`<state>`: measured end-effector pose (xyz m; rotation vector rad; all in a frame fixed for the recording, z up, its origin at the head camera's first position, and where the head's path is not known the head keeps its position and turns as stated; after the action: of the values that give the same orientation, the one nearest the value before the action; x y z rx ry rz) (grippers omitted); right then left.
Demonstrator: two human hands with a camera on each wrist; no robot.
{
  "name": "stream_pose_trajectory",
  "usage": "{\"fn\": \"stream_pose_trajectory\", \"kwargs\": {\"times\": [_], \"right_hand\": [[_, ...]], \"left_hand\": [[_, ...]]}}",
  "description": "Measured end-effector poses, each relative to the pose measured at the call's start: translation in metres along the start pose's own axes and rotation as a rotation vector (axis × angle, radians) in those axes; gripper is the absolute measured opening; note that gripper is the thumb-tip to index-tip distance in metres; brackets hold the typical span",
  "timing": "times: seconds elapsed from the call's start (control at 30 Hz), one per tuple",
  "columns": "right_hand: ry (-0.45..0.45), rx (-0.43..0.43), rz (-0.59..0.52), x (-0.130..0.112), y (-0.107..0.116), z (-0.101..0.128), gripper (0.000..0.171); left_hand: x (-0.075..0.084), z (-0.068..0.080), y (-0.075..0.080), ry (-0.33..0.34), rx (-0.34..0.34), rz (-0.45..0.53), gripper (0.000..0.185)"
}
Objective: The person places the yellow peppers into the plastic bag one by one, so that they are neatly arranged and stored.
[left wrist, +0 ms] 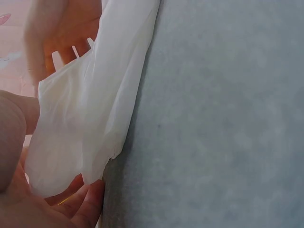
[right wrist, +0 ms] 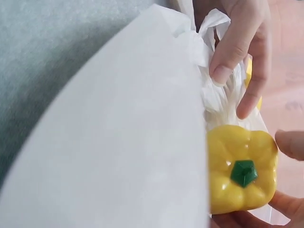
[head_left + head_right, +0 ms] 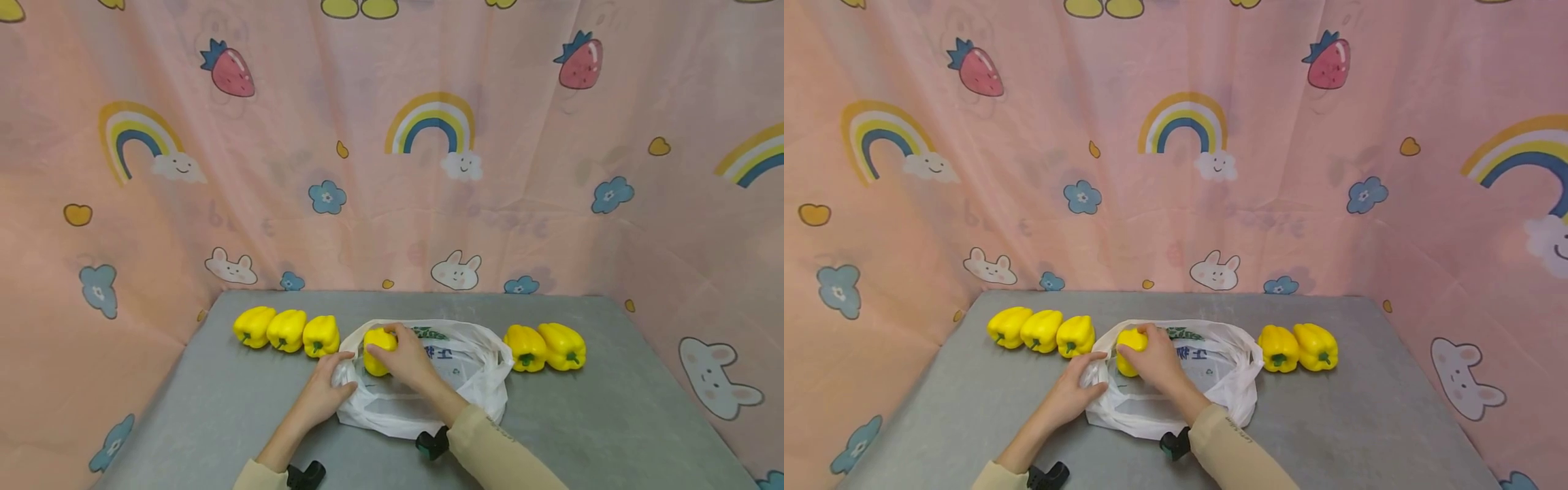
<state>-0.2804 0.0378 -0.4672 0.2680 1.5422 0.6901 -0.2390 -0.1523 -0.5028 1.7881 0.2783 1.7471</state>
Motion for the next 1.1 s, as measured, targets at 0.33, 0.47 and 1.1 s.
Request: {"fn": "stream_pose_trajectory", "kwargs": {"times": [0.33,0.47,1.1], "right_hand": [[-0.010,-0.021,0.003,0.001,0.001,-0.001,0.058],[-0.003,0.001,-0.004,0.000,0.001,-0.001,0.059],[0.032,0.006,0.060,-0.003,0.020,0.014,0.048]], "left_hand": [[0.000,-0.001,0.000,-0.007,0.007,0.000,0.049],[0.000,-0.001,0.000,-0.008,0.008,-0.008,0.049],[0.003,0.001,0.000,-0.011,0.011,0.001,0.048]]}}
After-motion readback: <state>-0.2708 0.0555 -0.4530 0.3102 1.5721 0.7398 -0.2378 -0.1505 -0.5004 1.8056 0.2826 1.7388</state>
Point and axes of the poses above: each hand's wrist, its own z-axis away from the middle knuckle, its own y-axis out of the back of the hand, x = y × z, the point moved 3 cm from there along -z, towards the middle knuckle, and after that the axes turned 9 degrees about -x, right-handed, at the moved point
